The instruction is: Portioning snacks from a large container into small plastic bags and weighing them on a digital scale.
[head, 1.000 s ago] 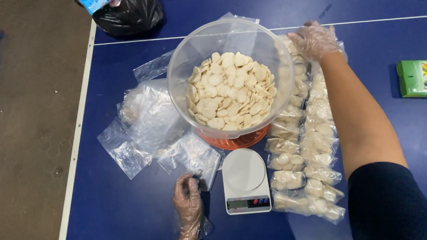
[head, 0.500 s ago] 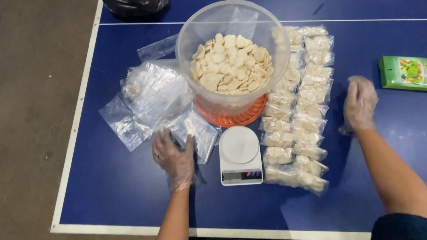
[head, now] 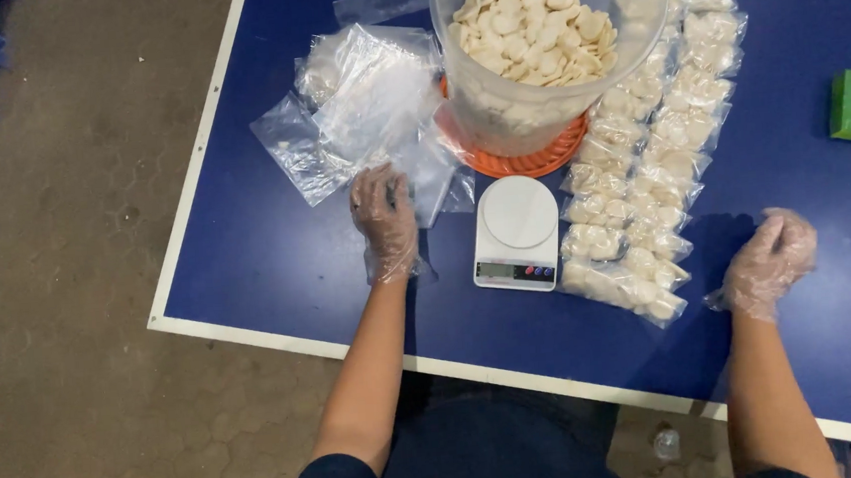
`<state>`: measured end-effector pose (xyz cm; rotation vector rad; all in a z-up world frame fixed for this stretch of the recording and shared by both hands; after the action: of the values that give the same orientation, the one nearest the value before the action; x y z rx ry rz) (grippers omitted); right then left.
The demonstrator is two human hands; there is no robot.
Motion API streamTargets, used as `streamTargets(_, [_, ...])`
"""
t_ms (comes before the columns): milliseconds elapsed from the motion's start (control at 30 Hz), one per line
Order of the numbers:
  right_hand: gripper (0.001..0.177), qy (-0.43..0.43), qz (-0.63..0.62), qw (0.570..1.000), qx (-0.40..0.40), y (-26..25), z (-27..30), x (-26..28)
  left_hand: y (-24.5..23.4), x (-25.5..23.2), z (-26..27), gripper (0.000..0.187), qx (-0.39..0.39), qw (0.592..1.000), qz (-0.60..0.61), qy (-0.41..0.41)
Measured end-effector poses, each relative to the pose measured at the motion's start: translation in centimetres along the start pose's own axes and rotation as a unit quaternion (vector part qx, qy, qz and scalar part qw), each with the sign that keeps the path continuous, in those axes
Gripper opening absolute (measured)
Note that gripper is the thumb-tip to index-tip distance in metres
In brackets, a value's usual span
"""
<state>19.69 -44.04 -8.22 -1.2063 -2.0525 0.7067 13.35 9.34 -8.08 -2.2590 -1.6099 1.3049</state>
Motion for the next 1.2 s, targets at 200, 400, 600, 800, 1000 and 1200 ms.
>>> streamTargets(200, [0.022,0.146,-0.025,0.986,-0.075,0.2,3.0,-1.2,-2.1,-2.3,0.3,0.012,-0.013,0.964,0.245,-0.107])
streamTargets(400, [0.013,0.446,-0.236,0.857,-0.101,-0.9,2.6,-1.5,-4.9,-6.6,-2.1,0.031,0.053,0.941,0.323,-0.082])
streamTargets(600, [0.010,0.074,-0.248,0.956,-0.140,-7.2,-3.3,11.5,-7.5,-12.7,-3.5,0.038,0.148,0.922,0.356,-0.041])
streamTargets(800, [0.011,0.045,-0.531,0.843,0.074,-9.4,-6.2,24.7,-9.2,-17.3,-3.3,0.050,0.239,0.900,0.364,0.033])
streamTargets(1000, [0.094,0.060,-0.668,0.692,0.266,-7.2,-7.7,30.7,-11.1,-20.4,-4.1,0.025,0.353,0.788,0.504,0.023])
streamTargets(1200, [0.039,0.135,-0.534,0.799,0.242,-8.6,-8.9,30.3,-11.5,-21.1,-3.6,0.015,0.368,0.762,0.527,-0.078])
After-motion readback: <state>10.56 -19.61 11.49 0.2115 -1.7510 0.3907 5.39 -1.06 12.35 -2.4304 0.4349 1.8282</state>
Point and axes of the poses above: each hand's wrist, its own z-axis away from the middle knuckle, its own y-axis out of the palm, x = y × z, the point moved 2 cm from there along -z, towards the middle knuckle, and after that the axes turned 14 degrees about x, right-handed, at the moved point
